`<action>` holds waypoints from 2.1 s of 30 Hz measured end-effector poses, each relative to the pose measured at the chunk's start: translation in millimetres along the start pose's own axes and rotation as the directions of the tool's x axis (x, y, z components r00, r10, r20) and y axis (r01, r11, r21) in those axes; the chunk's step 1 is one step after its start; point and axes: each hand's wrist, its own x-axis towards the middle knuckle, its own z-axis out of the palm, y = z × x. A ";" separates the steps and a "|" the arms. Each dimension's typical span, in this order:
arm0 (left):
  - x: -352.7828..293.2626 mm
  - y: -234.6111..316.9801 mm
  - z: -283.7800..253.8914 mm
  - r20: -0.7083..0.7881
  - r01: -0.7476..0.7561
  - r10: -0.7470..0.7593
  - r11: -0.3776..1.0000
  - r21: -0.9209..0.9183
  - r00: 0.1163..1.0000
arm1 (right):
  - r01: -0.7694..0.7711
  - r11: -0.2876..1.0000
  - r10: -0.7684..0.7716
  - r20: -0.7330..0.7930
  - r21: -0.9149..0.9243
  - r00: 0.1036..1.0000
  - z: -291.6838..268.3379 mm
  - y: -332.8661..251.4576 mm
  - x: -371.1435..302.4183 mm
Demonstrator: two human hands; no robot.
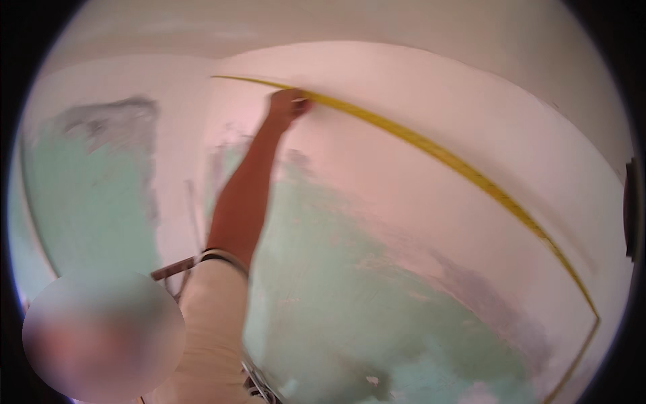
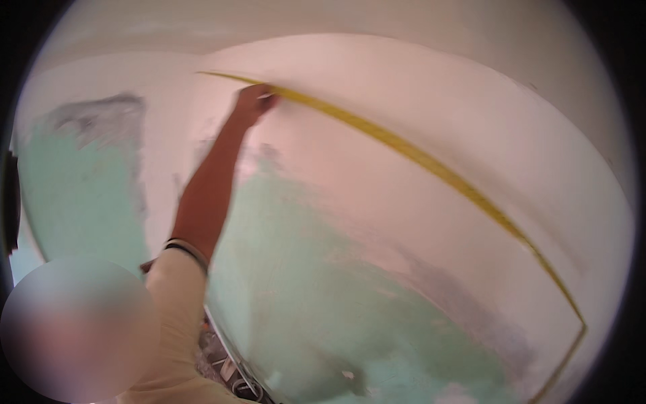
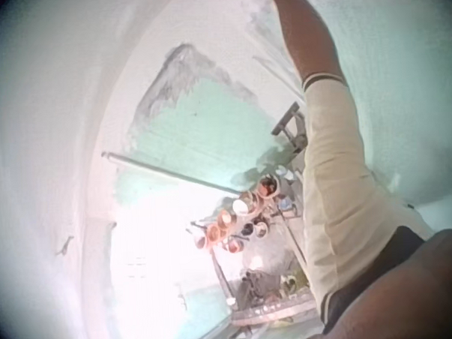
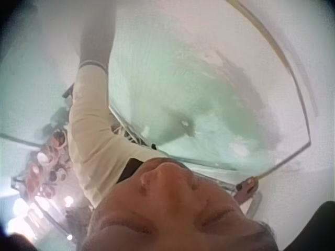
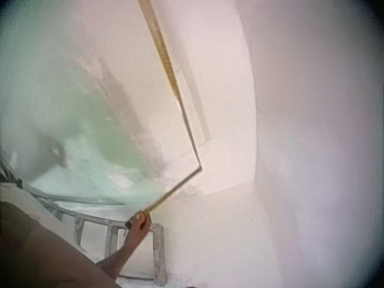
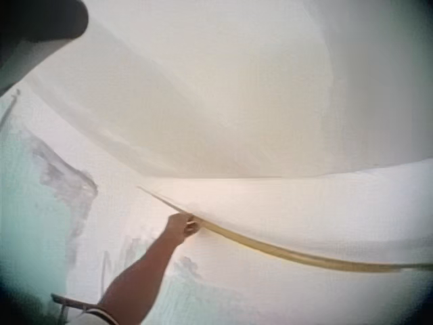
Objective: The person measures a wall section with a tape measure, then retrieves a long white molding strip. They place the strip on a workbench, measure it, and mark it with a pencil before cutting it with a hand saw.
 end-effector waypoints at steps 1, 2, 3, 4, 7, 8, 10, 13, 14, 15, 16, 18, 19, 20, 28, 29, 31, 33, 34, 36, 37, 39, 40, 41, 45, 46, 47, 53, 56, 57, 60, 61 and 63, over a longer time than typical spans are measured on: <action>6.7 -11.7 -33.8 0.172 -0.150 0.114 0.966 0.210 0.978 | 0.058 0.998 -0.059 0.047 0.024 0.997 16.1 20.2 -10.4; -1.3 -29.5 -56.6 0.373 -0.472 0.293 0.622 0.625 0.881 | -0.061 0.993 0.048 0.125 0.100 0.991 29.3 43.6 -29.2; -7.5 -40.0 -75.4 0.463 -0.586 0.364 0.420 0.693 0.808 | -0.088 0.995 0.078 0.211 0.038 0.974 42.9 81.1 -38.1; -10.8 -46.2 -95.9 0.485 -0.630 0.423 0.341 0.698 0.766 | -0.064 0.985 0.022 0.256 0.158 0.967 60.6 129.0 -48.8; 14.2 -45.9 -153.5 -0.025 0.047 -0.048 0.998 -0.047 0.999 | -0.041 0.999 0.042 0.429 -0.012 0.902 68.5 241.4 -99.7; 10.9 -53.1 -165.6 -0.124 0.106 -0.128 0.980 -0.166 0.984 | 0.080 0.991 -0.023 0.467 -0.103 0.884 60.8 274.2 -119.5; 11.4 -50.0 -186.9 -0.167 0.118 -0.158 0.967 -0.227 0.973 | 0.103 0.982 -0.008 0.516 -0.156 0.857 64.5 311.8 -146.3; -37.0 -75.2 -176.5 -0.359 0.172 -0.192 0.981 -0.088 0.913 | -0.252 0.951 0.306 0.434 -0.178 0.848 62.8 291.9 -169.3; -11.9 -42.3 -216.1 -0.260 0.166 -0.176 0.984 -0.060 0.949 | -0.305 0.945 0.325 0.451 -0.119 0.831 72.3 291.9 -170.3; -15.1 -38.5 -220.2 -0.326 0.157 -0.173 0.985 -0.076 0.929 | -0.341 0.934 0.351 0.440 -0.105 0.826 73.0 284.8 -169.8; -29.3 -45.1 -216.0 -0.350 0.155 -0.170 0.985 -0.070 0.921 | -0.378 0.921 0.381 0.410 -0.093 0.829 69.1 278.0 -173.9; -40.8 -40.7 -221.5 -0.324 0.180 -0.196 0.981 -0.079 0.926 | -0.438 0.898 0.422 0.370 -0.043 0.828 62.9 271.7 -179.8; -45.6 -39.3 -224.3 -0.328 0.188 -0.200 0.980 -0.068 0.923 | -0.465 0.885 0.440 0.356 -0.018 0.824 59.6 270.6 -183.2; -48.1 -37.6 -226.5 -0.333 0.195 -0.203 0.979 -0.057 0.921 | -0.483 0.875 0.452 0.342 0.007 0.824 55.5 269.2 -185.6; -66.5 -24.7 -226.5 -0.388 0.219 -0.179 0.974 0.061 0.904 | -0.554 0.804 0.489 0.291 0.215 0.822 33.9 256.9 -190.7; -62.9 -13.4 -228.8 -0.384 0.216 -0.170 0.973 0.080 0.908 | -0.562 0.792 0.487 0.308 0.239 0.817 32.4 257.2 -191.1; -66.6 2.5 -227.2 -0.330 0.196 -0.113 0.953 0.231 0.937 | -0.564 0.777 0.481 0.314 0.281 0.819 28.5 255.2 -188.5; -96.0 -10.6 -178.8 -0.377 0.243 -0.096 0.898 0.366 0.921 | -0.555 0.773 0.487 0.273 0.309 0.830 15.1 247.6 -191.9; -100.6 -7.3 -166.6 -0.404 0.273 -0.088 0.861 0.428 0.910 | -0.553 0.764 0.484 0.270 0.332 0.832 12.8 247.7 -192.8; -109.7 4.5 -151.2 -0.424 0.279 -0.056 0.829 0.485 0.904 | -0.550 0.747 0.477 0.274 0.374 0.835 8.9 245.8 -193.4; -113.5 -1.0 -144.5 -0.421 0.282 -0.052 0.816 0.505 0.906 | -0.545 0.735 0.477 0.262 0.404 0.839 5.5 246.8 -195.8; -118.6 -1.4 -139.5 -0.438 0.281 -0.054 0.834 0.474 0.897 | -0.536 0.706 0.473 0.256 0.464 0.843 -0.4 247.6 -200.0; -119.7 -0.1 -144.2 -0.447 0.277 -0.044 0.836 0.473 0.894 | -0.534 0.688 0.471 0.257 0.492 0.844 -3.1 248.1 -201.6; -120.9 3.6 -148.6 -0.455 0.290 -0.050 0.830 0.476 0.889 | -0.530 0.665 0.471 0.256 0.526 0.844 -8.1 246.0 -205.3; -143.8 8.0 -177.3 -0.528 0.386 -0.120 0.816 0.430 0.841 | -0.482 0.542 0.427 0.269 0.688 0.863 -39.2 227.0 -205.3; -155.0 4.6 -191.1 -0.559 0.411 -0.140 0.822 0.396 0.817 | -0.463 0.479 0.380 0.300 0.746 0.875 -42.4 224.0 -198.3; -166.4 -4.1 -205.0 -0.574 0.437 -0.163 0.816 0.379 0.803 | -0.435 0.377 0.288 0.343 0.818 0.894 -39.3 216.9 -186.4; -293.5 -49.9 -307.7 -0.657 0.456 -0.193 0.853 0.255 0.729 | 0.203 0.837 0.088 -0.491 0.508 0.866 11.0 136.6 -73.1; -351.1 -76.6 -378.1 -0.731 0.460 -0.232 0.879 0.125 0.642 | 0.403 0.827 -0.085 -0.619 0.393 0.780 -19.0 84.6 -6.5; -377.5 -87.0 -371.6 -0.794 0.496 -0.270 0.867 0.045 0.544 | 0.457 0.817 -0.134 -0.654 0.353 0.745 -20.5 42.0 -2.3; -451.3 -117.0 -403.2 -0.863 0.456 -0.250 0.890 -0.025 0.440 | 0.704 0.694 -0.337 -0.797 0.149 0.501 -31.9 -30.0 32.6; -475.2 -124.0 -405.1 -0.889 0.477 -0.260 0.877 -0.055 0.376 | 0.730 0.665 -0.353 -0.795 0.157 0.493 -41.1 -48.9 41.5; -519.8 -139.2 -422.9 -0.910 0.426 -0.288 0.893 -0.144 0.297 | 0.747 0.665 -0.576 -0.640 -0.005 0.509 -74.0 -68.9 56.4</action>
